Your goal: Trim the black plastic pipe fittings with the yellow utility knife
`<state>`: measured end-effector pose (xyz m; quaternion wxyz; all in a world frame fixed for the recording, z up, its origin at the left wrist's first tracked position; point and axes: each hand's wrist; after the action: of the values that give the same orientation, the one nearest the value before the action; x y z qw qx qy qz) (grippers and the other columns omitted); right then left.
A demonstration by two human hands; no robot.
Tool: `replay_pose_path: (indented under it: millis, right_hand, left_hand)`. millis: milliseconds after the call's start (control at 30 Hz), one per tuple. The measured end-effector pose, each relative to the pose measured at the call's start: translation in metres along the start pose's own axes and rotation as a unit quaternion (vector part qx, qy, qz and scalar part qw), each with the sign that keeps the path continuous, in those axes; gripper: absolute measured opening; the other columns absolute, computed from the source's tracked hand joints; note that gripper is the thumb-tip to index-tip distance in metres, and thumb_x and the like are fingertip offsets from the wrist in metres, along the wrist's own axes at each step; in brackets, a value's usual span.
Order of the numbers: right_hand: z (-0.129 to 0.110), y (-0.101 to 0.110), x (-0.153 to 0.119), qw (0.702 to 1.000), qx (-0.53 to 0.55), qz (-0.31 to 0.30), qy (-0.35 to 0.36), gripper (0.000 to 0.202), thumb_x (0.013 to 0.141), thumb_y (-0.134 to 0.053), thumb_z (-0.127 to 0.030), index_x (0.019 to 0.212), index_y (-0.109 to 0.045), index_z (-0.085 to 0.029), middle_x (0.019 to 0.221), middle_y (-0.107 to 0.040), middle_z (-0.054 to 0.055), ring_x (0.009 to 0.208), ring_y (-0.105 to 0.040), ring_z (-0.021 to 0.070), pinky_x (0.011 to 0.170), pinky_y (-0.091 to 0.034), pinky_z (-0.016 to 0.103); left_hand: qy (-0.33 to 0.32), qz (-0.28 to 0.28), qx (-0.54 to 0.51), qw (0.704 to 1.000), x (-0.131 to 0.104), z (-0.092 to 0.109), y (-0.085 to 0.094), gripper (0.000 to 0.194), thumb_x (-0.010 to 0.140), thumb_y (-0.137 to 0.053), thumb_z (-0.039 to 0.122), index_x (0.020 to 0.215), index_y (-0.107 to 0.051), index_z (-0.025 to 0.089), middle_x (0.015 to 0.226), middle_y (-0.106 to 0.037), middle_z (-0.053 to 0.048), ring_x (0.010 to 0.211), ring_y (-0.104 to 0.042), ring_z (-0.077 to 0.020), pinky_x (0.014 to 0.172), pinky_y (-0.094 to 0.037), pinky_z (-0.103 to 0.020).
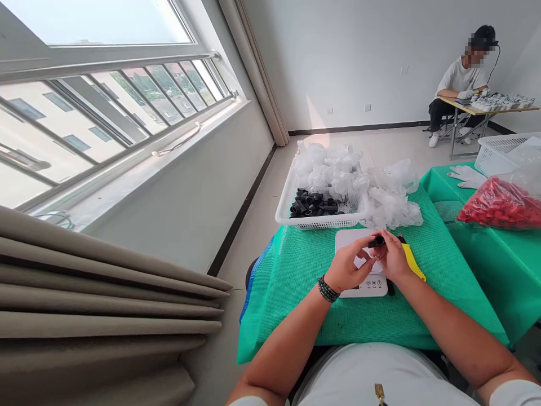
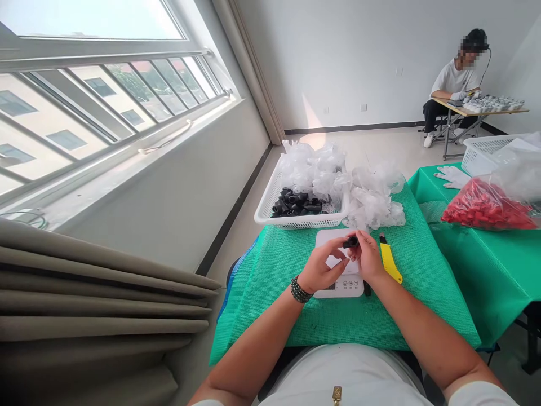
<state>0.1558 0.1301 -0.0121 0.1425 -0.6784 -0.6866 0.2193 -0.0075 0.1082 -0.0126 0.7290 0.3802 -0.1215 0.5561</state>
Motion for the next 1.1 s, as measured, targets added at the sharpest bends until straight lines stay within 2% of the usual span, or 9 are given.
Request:
replay_pose_path:
  millis: [133, 333, 467, 733, 900, 1100]
  right_hand:
    - [0.0, -0.0026, 0.0002, 1.0, 0.0, 0.009, 0.009, 0.049, 0.073, -0.084, -0.068, 0.081, -0.071, -0.021, 0.054, -0.059, -0.003, 0.044, -0.049, 0.0115, 0.042, -0.034, 0.026]
    - [-0.0013, -0.0063, 0.0011, 1.0, 0.011, 0.019, 0.003, 0.054, 0.066, -0.087, -0.071, 0.078, -0.071, -0.021, 0.053, -0.06, -0.004, 0.043, -0.049, 0.0107, 0.042, -0.033, 0.025]
    - [-0.0011, -0.0055, 0.0011, 1.0, 0.007, 0.015, 0.005, 0.052, 0.068, -0.085, -0.07, 0.079, -0.072, -0.021, 0.055, -0.061, -0.003, 0.044, -0.05, 0.0112, 0.043, -0.035, 0.026]
    - [-0.0007, -0.0067, -0.0009, 1.0, 0.002, 0.02, 0.001, 0.051, 0.07, -0.083, -0.069, 0.081, -0.07, -0.02, 0.058, -0.063, -0.002, 0.045, -0.051, 0.0119, 0.042, -0.035, 0.025]
    - [-0.0017, -0.0075, -0.0013, 1.0, 0.003, 0.026, 0.0, 0.052, 0.068, -0.084, -0.068, 0.081, -0.069, -0.02, 0.06, -0.064, -0.002, 0.045, -0.052, 0.0111, 0.042, -0.036, 0.025]
    - [-0.0004, -0.0076, -0.0022, 1.0, -0.011, 0.006, 0.016, 0.048, 0.074, -0.083, -0.065, 0.08, -0.068, -0.02, 0.056, -0.058, -0.004, 0.044, -0.047, 0.0097, 0.041, -0.034, 0.024]
  left_hand:
    - [0.003, -0.006, -0.002, 1.0, 0.0009, 0.0004, 0.0002, 0.054, 0.096, -0.066, 0.021, 0.149, -0.055, 0.024, 0.13, -0.078, -0.012, 0.081, -0.079, -0.0164, 0.081, -0.067, -0.032]
    - [-0.013, -0.005, 0.004, 1.0, 0.0026, -0.0026, 0.0008, 0.056, 0.094, -0.065, 0.016, 0.149, -0.054, 0.023, 0.127, -0.079, -0.011, 0.08, -0.079, -0.0155, 0.08, -0.067, -0.031]
    - [-0.011, -0.004, -0.005, 1.0, 0.0023, -0.0051, -0.0004, 0.058, 0.094, -0.064, 0.014, 0.149, -0.053, 0.024, 0.138, -0.075, -0.013, 0.08, -0.08, -0.0146, 0.08, -0.067, -0.03]
    - [-0.003, -0.014, -0.014, 1.0, 0.0016, -0.0033, -0.0012, 0.062, 0.094, -0.065, 0.014, 0.153, -0.05, 0.027, 0.142, -0.073, -0.013, 0.082, -0.08, -0.0147, 0.082, -0.067, -0.031]
    - [-0.013, -0.011, -0.011, 1.0, 0.003, -0.0008, 0.0, 0.063, 0.094, -0.064, 0.014, 0.154, -0.05, 0.027, 0.141, -0.073, -0.012, 0.081, -0.079, -0.0143, 0.081, -0.067, -0.03]
    - [-0.002, 0.018, 0.021, 1.0, 0.0056, 0.0024, -0.0013, 0.053, 0.097, -0.061, 0.015, 0.148, -0.056, 0.024, 0.13, -0.078, -0.011, 0.082, -0.077, -0.0138, 0.075, -0.066, -0.027]
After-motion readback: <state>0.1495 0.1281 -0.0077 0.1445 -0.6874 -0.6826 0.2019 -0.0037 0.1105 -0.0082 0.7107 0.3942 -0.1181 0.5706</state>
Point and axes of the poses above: each hand's wrist, its own x-axis towards the middle knuckle, its own y-axis out of the back of the hand, z = x × y
